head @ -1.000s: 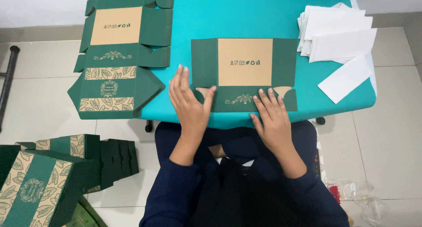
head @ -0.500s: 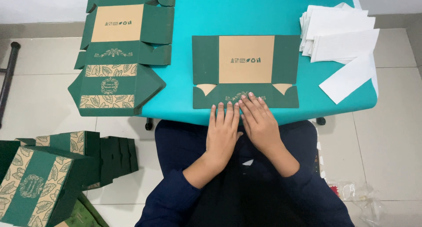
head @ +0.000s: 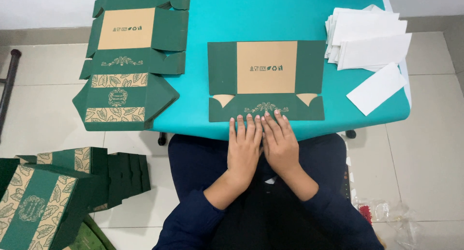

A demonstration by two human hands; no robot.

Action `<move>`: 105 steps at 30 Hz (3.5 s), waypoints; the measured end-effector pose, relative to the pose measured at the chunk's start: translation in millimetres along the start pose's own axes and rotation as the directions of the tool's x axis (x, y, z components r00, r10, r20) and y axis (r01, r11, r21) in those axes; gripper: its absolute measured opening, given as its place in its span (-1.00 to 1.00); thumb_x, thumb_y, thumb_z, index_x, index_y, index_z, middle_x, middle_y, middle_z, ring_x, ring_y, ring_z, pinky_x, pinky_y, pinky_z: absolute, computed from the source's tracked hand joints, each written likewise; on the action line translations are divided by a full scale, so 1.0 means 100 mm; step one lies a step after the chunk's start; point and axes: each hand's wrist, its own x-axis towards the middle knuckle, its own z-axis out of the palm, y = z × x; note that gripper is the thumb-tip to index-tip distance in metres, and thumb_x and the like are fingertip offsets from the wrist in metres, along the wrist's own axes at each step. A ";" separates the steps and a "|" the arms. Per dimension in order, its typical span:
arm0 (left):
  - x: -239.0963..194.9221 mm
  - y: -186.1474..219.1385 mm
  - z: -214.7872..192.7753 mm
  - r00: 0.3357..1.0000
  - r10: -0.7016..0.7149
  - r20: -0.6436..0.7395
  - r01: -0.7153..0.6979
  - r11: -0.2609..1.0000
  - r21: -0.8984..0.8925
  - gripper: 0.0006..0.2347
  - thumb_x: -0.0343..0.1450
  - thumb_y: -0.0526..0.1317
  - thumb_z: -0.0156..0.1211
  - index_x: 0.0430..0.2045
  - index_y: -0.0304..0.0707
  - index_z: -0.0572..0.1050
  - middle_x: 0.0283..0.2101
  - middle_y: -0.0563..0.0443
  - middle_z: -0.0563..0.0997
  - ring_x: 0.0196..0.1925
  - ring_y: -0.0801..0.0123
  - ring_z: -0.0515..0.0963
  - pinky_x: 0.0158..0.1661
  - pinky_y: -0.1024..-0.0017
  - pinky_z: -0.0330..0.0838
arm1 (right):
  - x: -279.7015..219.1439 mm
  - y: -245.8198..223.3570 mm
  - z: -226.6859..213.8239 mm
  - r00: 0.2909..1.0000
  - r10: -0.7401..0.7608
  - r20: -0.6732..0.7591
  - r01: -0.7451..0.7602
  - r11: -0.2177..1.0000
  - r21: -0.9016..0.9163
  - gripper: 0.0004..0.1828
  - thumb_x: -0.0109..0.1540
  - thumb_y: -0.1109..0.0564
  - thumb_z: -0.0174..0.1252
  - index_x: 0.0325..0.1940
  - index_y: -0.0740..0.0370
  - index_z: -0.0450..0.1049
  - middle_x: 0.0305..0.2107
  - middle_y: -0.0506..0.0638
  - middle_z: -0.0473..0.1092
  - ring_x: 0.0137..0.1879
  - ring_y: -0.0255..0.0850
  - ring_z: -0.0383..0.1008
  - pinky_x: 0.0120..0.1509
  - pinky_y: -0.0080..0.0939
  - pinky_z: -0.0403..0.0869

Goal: Folding and assembling cardboard boxes from flat templates and placing paper liners inside.

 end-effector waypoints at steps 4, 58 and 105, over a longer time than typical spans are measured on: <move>0.00 0.02 -0.04 1.000 -0.027 -0.009 0.028 1.000 0.013 -0.19 0.04 0.15 0.38 0.11 -0.35 0.28 0.08 -0.30 0.37 0.19 -0.16 0.31 0.28 -0.14 0.01 | 0.03 0.04 -0.06 1.000 -0.015 0.006 0.015 0.996 0.084 -0.69 0.27 0.19 -0.02 0.08 0.27 0.45 -0.01 0.07 0.41 0.16 0.06 0.40 0.30 0.00 0.32; -0.52 -1.45 -0.10 0.765 -0.387 -0.515 0.097 0.860 -0.501 -0.70 0.25 -0.37 0.02 -0.17 -0.06 0.50 0.04 0.03 0.50 0.26 0.02 0.33 0.30 -0.16 -0.29 | 0.53 -0.64 -0.08 0.813 -0.058 0.580 0.179 0.972 -0.154 -0.25 0.10 -0.30 0.13 0.23 0.20 0.33 -0.02 0.30 0.38 0.08 0.23 0.42 -0.09 0.05 0.50; -0.41 -1.40 -0.07 0.939 -0.257 -0.230 0.254 0.966 -0.043 -0.69 0.36 -0.19 0.06 -0.03 -0.21 0.45 0.02 -0.05 0.50 0.12 0.24 0.48 0.29 0.17 0.09 | 0.81 -0.87 0.51 0.870 -0.377 0.318 0.351 0.926 0.138 -0.67 0.27 0.06 -0.07 0.03 0.28 0.33 -0.04 0.19 0.37 0.11 0.02 0.25 0.34 0.10 0.13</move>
